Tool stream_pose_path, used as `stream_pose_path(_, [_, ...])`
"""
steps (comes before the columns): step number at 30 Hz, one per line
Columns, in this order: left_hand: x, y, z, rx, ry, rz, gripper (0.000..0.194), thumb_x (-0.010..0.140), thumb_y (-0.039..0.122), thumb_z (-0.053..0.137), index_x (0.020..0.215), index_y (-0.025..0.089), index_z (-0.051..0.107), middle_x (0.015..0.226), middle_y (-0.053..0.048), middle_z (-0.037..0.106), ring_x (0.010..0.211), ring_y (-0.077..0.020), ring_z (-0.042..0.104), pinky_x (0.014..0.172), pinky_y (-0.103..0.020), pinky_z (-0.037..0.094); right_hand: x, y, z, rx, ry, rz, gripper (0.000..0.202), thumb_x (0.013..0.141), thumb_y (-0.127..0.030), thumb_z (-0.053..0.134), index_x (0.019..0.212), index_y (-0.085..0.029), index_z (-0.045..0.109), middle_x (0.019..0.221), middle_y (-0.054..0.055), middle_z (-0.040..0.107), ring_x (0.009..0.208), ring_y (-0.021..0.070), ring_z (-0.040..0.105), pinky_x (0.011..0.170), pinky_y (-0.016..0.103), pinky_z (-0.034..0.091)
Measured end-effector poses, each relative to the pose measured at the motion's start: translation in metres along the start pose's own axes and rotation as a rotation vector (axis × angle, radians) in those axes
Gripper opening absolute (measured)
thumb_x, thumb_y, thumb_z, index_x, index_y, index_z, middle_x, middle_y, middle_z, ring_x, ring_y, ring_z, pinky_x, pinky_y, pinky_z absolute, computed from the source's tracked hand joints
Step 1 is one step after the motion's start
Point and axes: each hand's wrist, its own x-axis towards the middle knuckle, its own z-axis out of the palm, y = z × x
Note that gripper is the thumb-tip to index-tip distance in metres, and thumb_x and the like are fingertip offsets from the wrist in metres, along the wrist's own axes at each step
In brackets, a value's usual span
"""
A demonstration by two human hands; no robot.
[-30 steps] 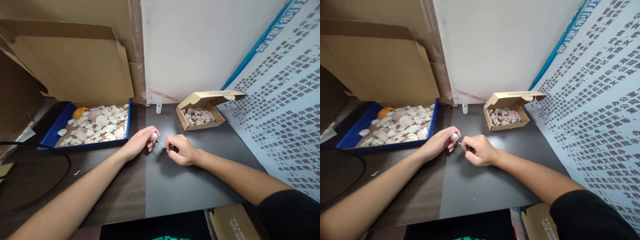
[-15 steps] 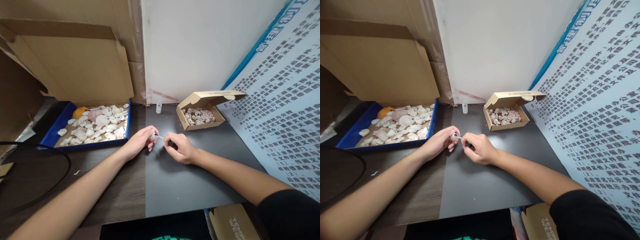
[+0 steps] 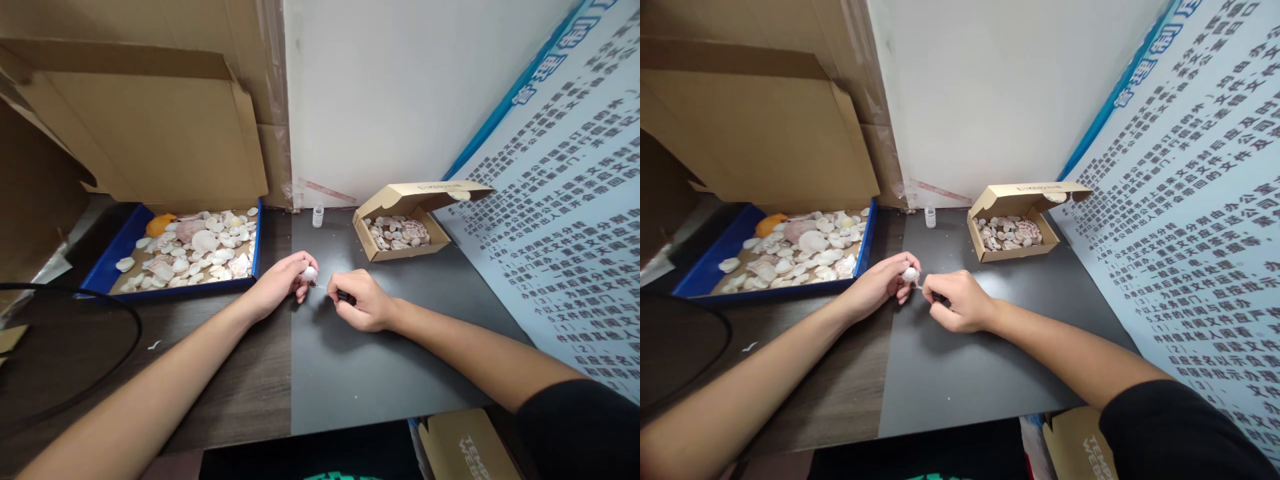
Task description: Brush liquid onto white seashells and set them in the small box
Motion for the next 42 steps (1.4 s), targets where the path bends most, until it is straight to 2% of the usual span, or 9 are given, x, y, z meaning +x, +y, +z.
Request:
stream_pose_path(6, [0.0, 0.0012, 0.0007, 0.006, 0.009, -0.015, 0.014, 0.087, 0.029, 0.051, 0.091, 0.016, 0.057, 0.069, -0.002, 0.06, 0.047, -0.0081, 0.044, 0.047, -0.021, 0.042, -0.0004, 0.0003, 0.0008, -0.02, 0.048, 0.025, 0.012, 0.08, -0.009, 0.048, 0.079, -0.022, 0.048, 0.069, -0.003, 0.054, 0.055, 0.0104, 0.041, 0.055, 0.022, 0.035])
stream_pose_path(11, [0.0004, 0.0018, 0.0016, 0.026, 0.013, -0.016, 0.013, 0.085, 0.025, 0.05, 0.09, 0.016, 0.058, 0.07, 0.0, 0.059, 0.047, -0.0073, 0.043, 0.046, -0.02, 0.042, -0.0005, -0.0003, 0.0006, 0.025, -0.004, 0.001, 0.015, 0.074, -0.007, 0.049, 0.075, -0.022, 0.047, 0.063, -0.005, 0.051, 0.051, 0.0095, 0.039, 0.053, 0.021, 0.034])
stream_pose_path(16, [-0.0001, 0.0017, 0.0018, 0.026, 0.02, -0.013, 0.013, 0.087, 0.028, 0.05, 0.091, 0.017, 0.056, 0.07, -0.001, 0.059, 0.048, -0.0077, 0.044, 0.047, -0.02, 0.042, 0.0001, -0.001, 0.0011, -0.006, 0.07, 0.0, 0.013, 0.079, -0.008, 0.049, 0.079, -0.022, 0.048, 0.069, -0.003, 0.054, 0.055, 0.0102, 0.043, 0.055, 0.022, 0.036])
stream_pose_path(21, [-0.0006, 0.0008, 0.0018, 0.025, 0.017, -0.012, 0.013, 0.088, 0.029, 0.05, 0.09, 0.017, 0.054, 0.072, 0.0, 0.059, 0.047, -0.0067, 0.043, 0.046, -0.02, 0.042, 0.0003, -0.001, 0.0, 0.024, -0.037, 0.01, 0.015, 0.073, -0.007, 0.047, 0.074, -0.022, 0.046, 0.063, -0.005, 0.05, 0.051, 0.0098, 0.038, 0.052, 0.022, 0.034])
stream_pose_path(23, [-0.0002, 0.0006, 0.0015, 0.031, 0.02, -0.019, 0.013, 0.088, 0.029, 0.049, 0.091, 0.016, 0.054, 0.073, -0.001, 0.06, 0.047, -0.0065, 0.043, 0.046, -0.02, 0.042, -0.0001, -0.0008, -0.0003, 0.03, -0.013, -0.013, 0.015, 0.071, -0.007, 0.046, 0.073, -0.022, 0.044, 0.061, -0.005, 0.048, 0.051, 0.0099, 0.037, 0.052, 0.022, 0.033])
stream_pose_path(27, [0.0006, 0.0004, 0.0008, 0.035, 0.023, -0.017, 0.014, 0.089, 0.028, 0.048, 0.092, 0.016, 0.054, 0.073, -0.001, 0.06, 0.048, -0.0064, 0.043, 0.047, -0.02, 0.042, -0.0002, -0.0006, 0.0009, -0.002, 0.078, -0.001, 0.013, 0.078, -0.008, 0.047, 0.078, -0.022, 0.046, 0.066, -0.004, 0.05, 0.053, 0.0095, 0.04, 0.053, 0.021, 0.034])
stream_pose_path(32, [0.0001, -0.0004, 0.001, 0.044, 0.023, -0.004, 0.013, 0.089, 0.028, 0.048, 0.092, 0.017, 0.054, 0.073, 0.001, 0.058, 0.047, -0.0059, 0.043, 0.046, -0.02, 0.042, -0.0005, -0.0003, 0.0017, 0.023, -0.006, 0.005, 0.014, 0.076, -0.007, 0.049, 0.078, -0.022, 0.047, 0.064, -0.005, 0.05, 0.051, 0.0089, 0.039, 0.052, 0.021, 0.034])
stream_pose_path(37, [0.0011, -0.0015, 0.0007, 0.058, 0.029, -0.002, 0.013, 0.09, 0.029, 0.049, 0.094, 0.017, 0.053, 0.072, 0.001, 0.059, 0.046, -0.0058, 0.043, 0.046, -0.02, 0.042, -0.001, 0.0002, 0.0012, 0.006, 0.061, 0.014, 0.013, 0.079, -0.008, 0.049, 0.079, -0.021, 0.047, 0.066, -0.005, 0.049, 0.052, 0.0088, 0.039, 0.053, 0.021, 0.034])
stream_pose_path(42, [0.002, -0.0013, 0.0005, 0.052, 0.024, 0.004, 0.012, 0.09, 0.028, 0.049, 0.093, 0.017, 0.053, 0.077, 0.001, 0.06, 0.047, -0.0052, 0.044, 0.045, -0.019, 0.041, -0.0012, -0.0003, 0.0011, 0.034, 0.0, 0.002, 0.014, 0.076, -0.007, 0.048, 0.076, -0.021, 0.047, 0.063, -0.005, 0.049, 0.05, 0.0086, 0.038, 0.052, 0.021, 0.033])
